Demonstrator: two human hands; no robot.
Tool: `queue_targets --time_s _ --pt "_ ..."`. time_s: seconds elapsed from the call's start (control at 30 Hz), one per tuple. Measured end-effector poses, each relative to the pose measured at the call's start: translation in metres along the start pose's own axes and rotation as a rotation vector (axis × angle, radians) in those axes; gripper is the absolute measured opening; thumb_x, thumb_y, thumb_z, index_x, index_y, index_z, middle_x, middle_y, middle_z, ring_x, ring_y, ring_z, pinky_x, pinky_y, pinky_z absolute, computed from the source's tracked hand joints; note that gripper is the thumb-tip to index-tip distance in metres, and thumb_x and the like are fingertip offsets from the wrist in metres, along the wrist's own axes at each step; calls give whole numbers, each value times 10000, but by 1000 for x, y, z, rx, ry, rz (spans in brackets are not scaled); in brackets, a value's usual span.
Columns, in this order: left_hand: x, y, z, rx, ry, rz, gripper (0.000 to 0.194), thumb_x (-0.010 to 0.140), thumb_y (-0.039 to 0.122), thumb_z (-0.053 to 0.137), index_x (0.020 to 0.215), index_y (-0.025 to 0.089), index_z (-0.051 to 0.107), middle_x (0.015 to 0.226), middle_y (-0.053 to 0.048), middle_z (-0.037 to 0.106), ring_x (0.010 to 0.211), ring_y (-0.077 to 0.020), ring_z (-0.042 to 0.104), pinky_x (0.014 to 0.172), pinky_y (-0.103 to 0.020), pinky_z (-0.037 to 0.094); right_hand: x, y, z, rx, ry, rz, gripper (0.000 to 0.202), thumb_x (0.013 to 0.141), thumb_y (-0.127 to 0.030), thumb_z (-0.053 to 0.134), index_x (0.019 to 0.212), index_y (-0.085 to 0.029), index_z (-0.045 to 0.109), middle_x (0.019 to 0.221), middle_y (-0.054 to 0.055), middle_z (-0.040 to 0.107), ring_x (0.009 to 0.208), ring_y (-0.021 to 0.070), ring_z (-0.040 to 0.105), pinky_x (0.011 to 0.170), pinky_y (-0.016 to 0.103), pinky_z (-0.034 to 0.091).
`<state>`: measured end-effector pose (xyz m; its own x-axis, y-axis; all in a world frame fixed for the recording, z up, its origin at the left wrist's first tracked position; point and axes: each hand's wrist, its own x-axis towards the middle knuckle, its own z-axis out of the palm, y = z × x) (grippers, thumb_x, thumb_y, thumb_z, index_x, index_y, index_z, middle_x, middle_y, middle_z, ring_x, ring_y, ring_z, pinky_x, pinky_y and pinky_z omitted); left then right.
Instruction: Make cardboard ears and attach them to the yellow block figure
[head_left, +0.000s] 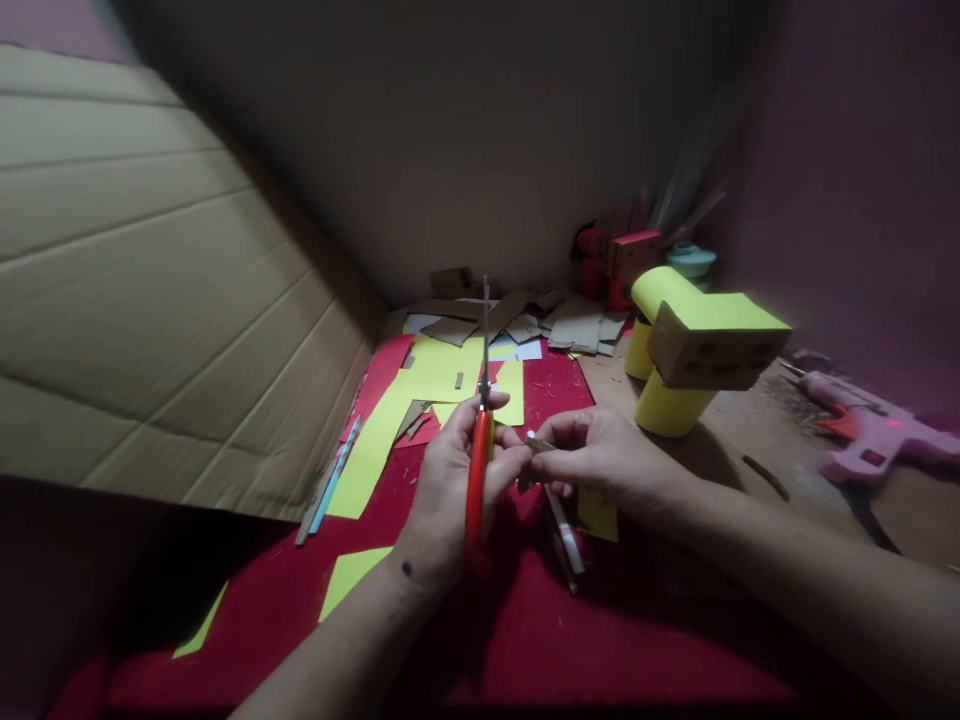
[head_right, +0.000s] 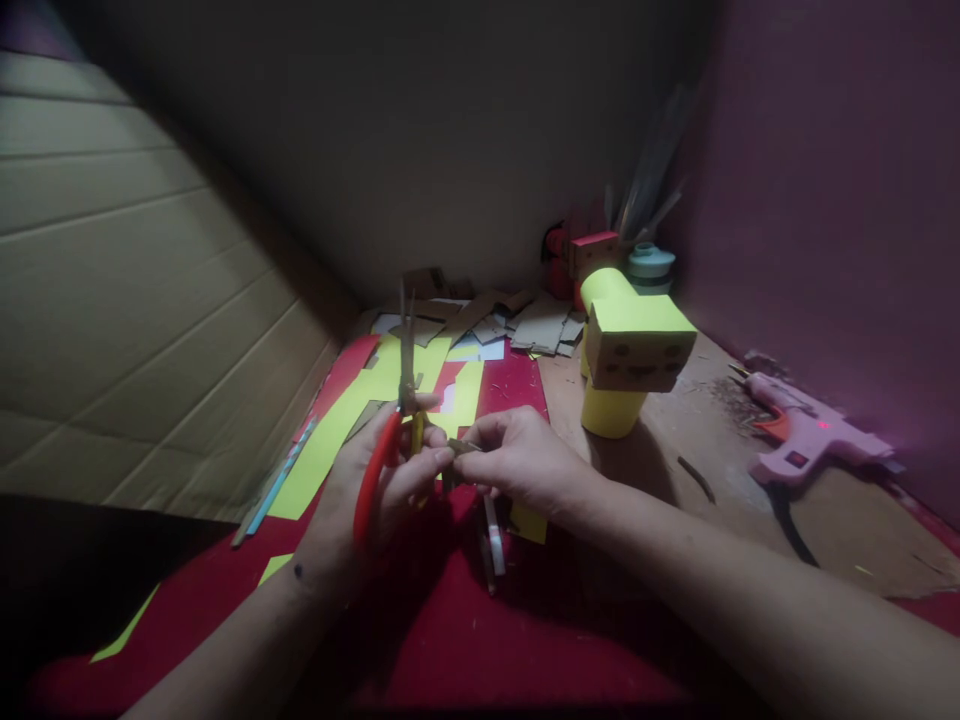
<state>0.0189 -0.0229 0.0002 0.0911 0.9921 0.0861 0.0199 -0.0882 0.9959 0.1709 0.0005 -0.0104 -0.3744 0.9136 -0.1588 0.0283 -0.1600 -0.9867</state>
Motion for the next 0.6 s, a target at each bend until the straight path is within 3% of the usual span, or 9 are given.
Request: queue_targets --time_s 0.2,0.6 --pt "1 -4 -3 -103 54 10 408 768 192 669 1128 203 479 738 46 550 528 -61 484 479 -189 376 4 10 0 114 -1 -23 186 676 -321 736 681 -178 617 473 -39 563 419 84 460 452 237 348" --pt "3 -9 -2 -126 57 15 444 776 199 672 1162 218 455 745 48 551 606 -81 513 547 -205 406 2 9 5 174 61 -86 166 680 -283 760 660 -164 645 499 -55 572 460 64 477 485 221 354"
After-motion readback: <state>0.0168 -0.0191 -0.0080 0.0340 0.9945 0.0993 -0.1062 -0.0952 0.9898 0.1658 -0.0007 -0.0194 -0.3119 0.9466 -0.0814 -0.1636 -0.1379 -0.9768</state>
